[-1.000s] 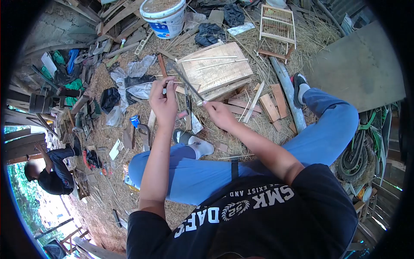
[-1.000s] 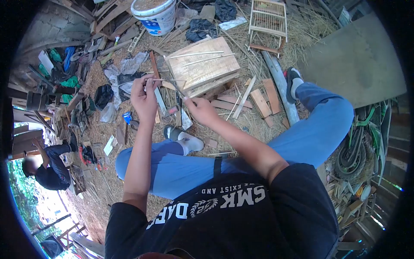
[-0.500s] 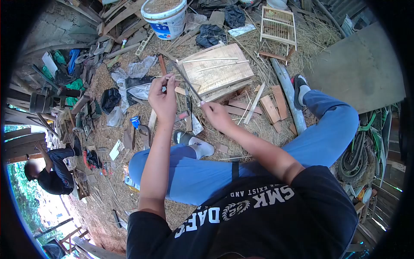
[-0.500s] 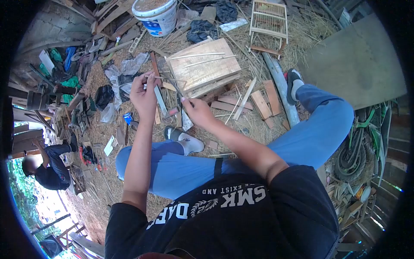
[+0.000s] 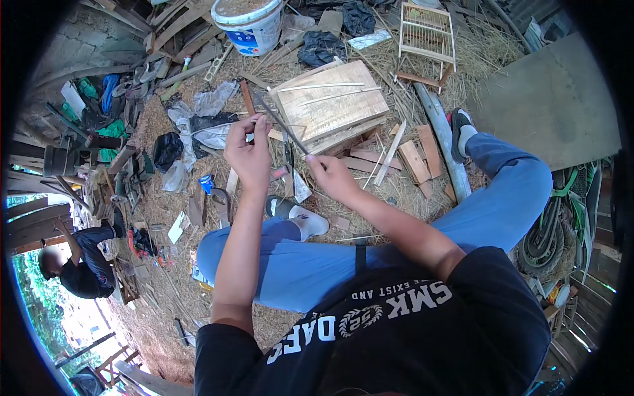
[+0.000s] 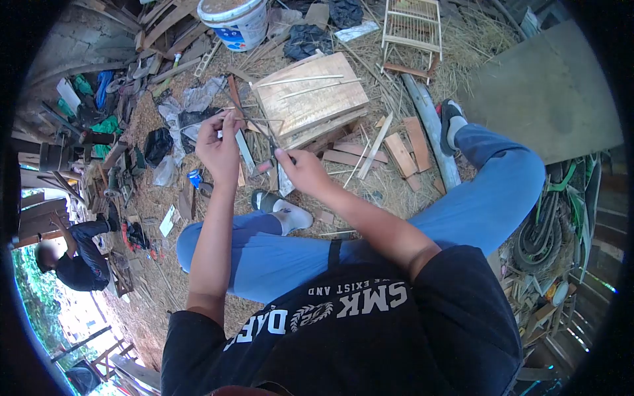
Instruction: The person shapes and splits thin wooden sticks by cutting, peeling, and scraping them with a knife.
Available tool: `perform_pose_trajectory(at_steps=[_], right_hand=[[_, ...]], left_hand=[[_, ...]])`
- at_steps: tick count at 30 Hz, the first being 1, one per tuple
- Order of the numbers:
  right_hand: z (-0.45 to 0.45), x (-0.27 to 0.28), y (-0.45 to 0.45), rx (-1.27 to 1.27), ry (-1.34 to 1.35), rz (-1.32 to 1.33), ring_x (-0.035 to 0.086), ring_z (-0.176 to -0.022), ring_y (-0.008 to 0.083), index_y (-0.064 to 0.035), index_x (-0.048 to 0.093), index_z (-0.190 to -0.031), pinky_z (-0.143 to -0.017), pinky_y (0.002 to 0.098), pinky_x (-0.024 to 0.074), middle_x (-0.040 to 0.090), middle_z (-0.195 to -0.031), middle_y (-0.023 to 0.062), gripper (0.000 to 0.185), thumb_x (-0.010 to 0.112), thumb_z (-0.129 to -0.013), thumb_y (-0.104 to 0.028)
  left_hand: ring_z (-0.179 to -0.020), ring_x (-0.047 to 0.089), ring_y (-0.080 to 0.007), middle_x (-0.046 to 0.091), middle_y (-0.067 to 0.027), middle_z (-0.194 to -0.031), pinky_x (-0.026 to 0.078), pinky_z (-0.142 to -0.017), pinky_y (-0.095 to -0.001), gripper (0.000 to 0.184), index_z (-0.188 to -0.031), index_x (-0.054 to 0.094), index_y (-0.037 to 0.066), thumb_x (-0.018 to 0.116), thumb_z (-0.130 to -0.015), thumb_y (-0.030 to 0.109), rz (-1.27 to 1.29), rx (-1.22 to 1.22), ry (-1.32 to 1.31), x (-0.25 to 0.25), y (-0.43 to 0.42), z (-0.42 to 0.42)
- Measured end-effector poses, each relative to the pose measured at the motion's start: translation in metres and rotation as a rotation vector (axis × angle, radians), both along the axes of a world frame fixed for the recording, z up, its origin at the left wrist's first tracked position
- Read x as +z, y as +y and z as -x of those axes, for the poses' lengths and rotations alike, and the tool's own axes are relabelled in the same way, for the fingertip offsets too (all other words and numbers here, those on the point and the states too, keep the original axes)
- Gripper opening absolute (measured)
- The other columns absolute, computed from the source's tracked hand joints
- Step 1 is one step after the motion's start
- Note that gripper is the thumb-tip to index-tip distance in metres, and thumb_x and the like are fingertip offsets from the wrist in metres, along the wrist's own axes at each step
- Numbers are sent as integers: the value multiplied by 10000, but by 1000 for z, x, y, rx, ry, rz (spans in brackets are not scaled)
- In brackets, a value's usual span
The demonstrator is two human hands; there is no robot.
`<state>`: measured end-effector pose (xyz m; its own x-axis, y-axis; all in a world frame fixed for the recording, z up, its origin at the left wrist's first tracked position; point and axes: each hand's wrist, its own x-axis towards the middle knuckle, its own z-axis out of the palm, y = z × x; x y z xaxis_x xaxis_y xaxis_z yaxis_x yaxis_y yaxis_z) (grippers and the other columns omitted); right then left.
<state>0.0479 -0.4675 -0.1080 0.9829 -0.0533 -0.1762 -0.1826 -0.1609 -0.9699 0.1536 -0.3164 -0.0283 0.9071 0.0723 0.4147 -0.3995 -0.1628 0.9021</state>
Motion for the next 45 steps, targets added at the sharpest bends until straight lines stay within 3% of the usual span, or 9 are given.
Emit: perform_pose_trajectory(at_steps=[3, 5, 9, 12, 17, 27, 32, 41, 45], right_hand=[[7, -45, -11, -47, 133, -28, 678, -666, 335, 49, 723, -976, -691, 452, 526, 678, -696, 183, 709, 447, -1078, -596], [10, -67, -30, -51, 465, -11, 512, -535, 129, -14, 613, -766, -533, 332, 428, 523, -583, 10, 642, 453, -1116, -527], [7, -23, -18, -11, 225, 108, 720, -790, 362, 34, 746, -1042, -772, 435, 544, 713, -808, 253, 677, 464, -1070, -581], [13, 18, -4, -7, -27, 22, 710, -810, 395, 30, 745, -1073, -796, 461, 538, 718, -859, 272, 654, 474, -1069, -565], [30, -77, -19, -84, 314, 137, 694, -905, 482, 28, 742, -1102, -837, 487, 542, 719, -953, 297, 664, 475, -1069, -579], [10, -9, -11, -1, 0, 72, 737, -851, 392, 12, 764, -1116, -818, 460, 551, 733, -870, 279, 687, 460, -1068, -603], [8, -65, -43, -21, 402, 147, 724, -776, 367, 31, 765, -1088, -763, 458, 547, 699, -749, 231, 709, 457, -1069, -608], [7, -22, -14, -31, -74, 39, 670, -679, 337, 53, 735, -972, -708, 483, 523, 662, -692, 212, 710, 490, -1061, -608], [8, -60, -45, -44, 400, 98, 663, -638, 312, 54, 707, -902, -673, 475, 525, 630, -641, 182, 723, 478, -1066, -613]], left_hand=[[-819, 682, -111, 682, -80, -925, 604, -735, -255, 66, -995, 713, -73, 721, -975, -10, 56, 0, -2, -2, 2, -1], [-818, 685, -113, 685, -80, -931, 594, -734, -252, 60, -984, 710, -68, 717, -978, -9, 13, -16, -5, -2, 2, -3], [-811, 683, -112, 683, -77, -933, 588, -740, -251, 57, -976, 707, -63, 716, -981, -6, -110, -27, -83, -4, -2, 0], [-798, 674, -111, 683, -74, -923, 585, -745, -254, 67, -958, 704, -61, 724, -976, 0, -24, -18, -5, 9, -4, 2], [-814, 679, -111, 681, -79, -914, 593, -748, -261, 57, -993, 717, -60, 718, -973, -7, 131, -18, 61, 4, 3, -2], [-899, 694, -126, 687, -96, -986, 608, -774, -270, 124, -1096, 732, -62, 659, -1002, -26, -139, -78, -50, 2, 14, 4], [-889, 689, -129, 675, -94, -994, 596, -771, -264, 154, -1115, 741, -46, 637, -1001, -55, -51, -115, -39, 11, 4, 8], [-859, 685, -125, 666, -88, -957, 570, -766, -255, 146, -1109, 746, -26, 643, -1006, -36, -170, -108, -82, 10, 3, 7], [-844, 683, -129, 665, -85, -940, 559, -746, -254, 135, -1098, 748, -24, 651, -1005, -23, -119, -115, -54, 12, 3, -5]])
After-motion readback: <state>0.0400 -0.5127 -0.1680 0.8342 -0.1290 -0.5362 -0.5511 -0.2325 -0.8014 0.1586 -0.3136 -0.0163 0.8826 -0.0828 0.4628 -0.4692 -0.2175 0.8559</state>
